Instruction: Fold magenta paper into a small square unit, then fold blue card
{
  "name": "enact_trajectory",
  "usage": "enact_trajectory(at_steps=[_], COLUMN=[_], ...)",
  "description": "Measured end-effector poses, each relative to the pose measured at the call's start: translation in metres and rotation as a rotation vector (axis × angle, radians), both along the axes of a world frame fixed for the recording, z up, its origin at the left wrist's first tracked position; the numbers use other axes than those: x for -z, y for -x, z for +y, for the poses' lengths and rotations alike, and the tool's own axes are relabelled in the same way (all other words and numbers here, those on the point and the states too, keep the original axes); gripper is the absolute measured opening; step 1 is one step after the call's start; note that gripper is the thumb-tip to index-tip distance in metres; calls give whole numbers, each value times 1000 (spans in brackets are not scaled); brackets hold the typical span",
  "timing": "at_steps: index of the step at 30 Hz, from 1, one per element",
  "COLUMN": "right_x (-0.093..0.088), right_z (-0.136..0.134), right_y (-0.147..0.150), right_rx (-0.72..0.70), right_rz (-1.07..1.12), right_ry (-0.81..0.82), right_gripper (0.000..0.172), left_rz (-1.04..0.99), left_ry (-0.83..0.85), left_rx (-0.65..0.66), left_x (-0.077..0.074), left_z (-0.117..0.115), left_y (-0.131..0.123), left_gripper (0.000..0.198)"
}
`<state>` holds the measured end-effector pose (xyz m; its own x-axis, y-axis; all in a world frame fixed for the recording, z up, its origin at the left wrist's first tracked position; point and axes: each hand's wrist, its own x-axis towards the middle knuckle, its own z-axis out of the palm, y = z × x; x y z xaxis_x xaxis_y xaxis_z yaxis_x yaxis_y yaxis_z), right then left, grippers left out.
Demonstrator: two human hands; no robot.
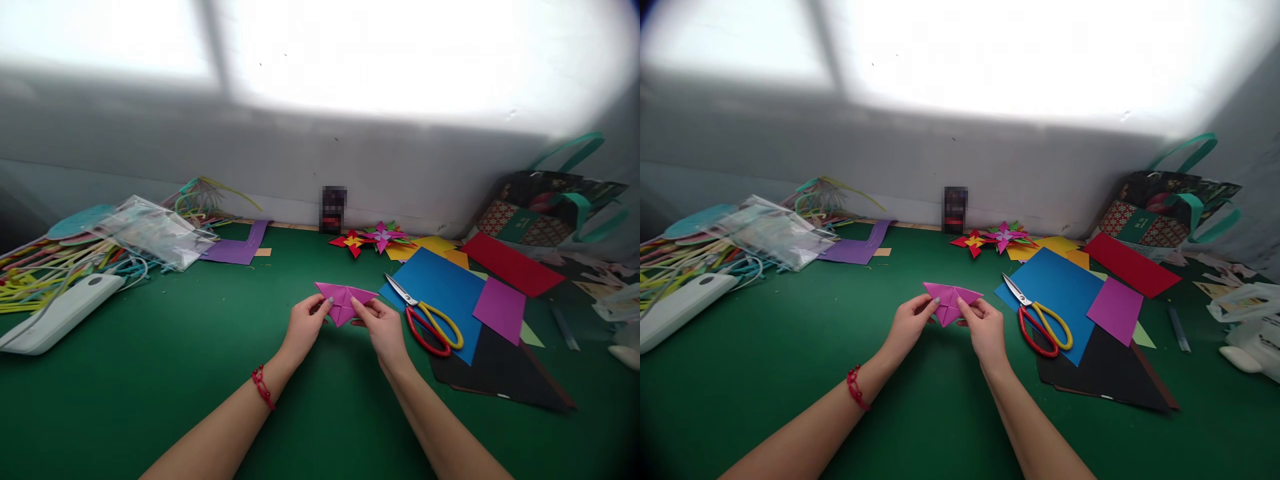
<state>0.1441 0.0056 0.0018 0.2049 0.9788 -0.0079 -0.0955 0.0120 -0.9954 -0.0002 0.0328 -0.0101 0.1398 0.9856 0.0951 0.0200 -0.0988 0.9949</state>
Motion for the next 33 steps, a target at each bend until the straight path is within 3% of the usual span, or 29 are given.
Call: enact_trajectory(at_steps=[6, 18, 28, 33], right_x=[1, -6, -6, -5], right_z=[-1, -6, -7, -7], right_y=[6, 10, 11, 14], right_rx=[-2, -116, -118, -185], right_rz=[-35, -94, -91, 6], right_ry=[-26, -122, -138, -84], right_gripper=[35, 30, 25, 28], left_rz=[-4, -19, 76, 134], left_ry=[-153, -235, -137, -161], left_rx=[-166, -194, -243, -272], left_x=[-5, -13, -19, -20], left_z=[-4, -4, -5, -4], left_y=[-1, 5, 5, 9], left_gripper=[20, 10, 22, 21])
